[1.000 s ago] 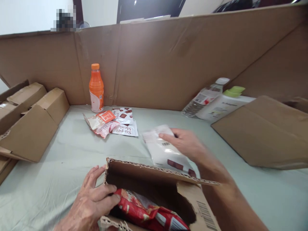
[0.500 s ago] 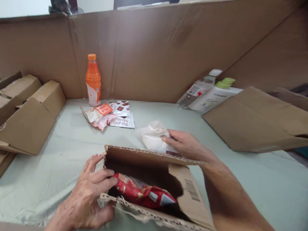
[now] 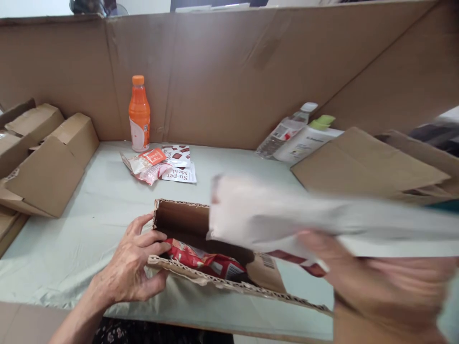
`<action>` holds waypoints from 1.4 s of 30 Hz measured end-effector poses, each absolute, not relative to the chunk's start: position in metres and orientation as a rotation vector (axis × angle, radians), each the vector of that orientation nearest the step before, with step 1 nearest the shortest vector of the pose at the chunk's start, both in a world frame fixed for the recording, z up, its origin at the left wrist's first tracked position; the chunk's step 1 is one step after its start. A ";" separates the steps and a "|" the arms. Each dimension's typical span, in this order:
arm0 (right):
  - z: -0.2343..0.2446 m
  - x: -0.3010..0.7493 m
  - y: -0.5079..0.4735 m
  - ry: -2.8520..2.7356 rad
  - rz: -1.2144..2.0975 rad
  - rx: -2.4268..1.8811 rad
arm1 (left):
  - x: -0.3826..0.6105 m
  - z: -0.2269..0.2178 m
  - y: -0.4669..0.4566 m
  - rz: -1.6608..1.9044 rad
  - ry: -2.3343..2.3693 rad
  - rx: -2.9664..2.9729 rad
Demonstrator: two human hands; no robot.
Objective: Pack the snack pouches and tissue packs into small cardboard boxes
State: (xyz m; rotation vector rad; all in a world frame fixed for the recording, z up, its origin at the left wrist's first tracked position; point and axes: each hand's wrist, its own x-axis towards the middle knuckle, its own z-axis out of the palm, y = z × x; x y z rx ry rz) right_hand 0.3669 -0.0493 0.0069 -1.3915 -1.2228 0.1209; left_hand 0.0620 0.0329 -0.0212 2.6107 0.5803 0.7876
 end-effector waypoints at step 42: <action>0.003 0.306 0.003 -2.480 0.822 -1.312 | 0.025 -0.021 0.013 0.593 0.805 2.667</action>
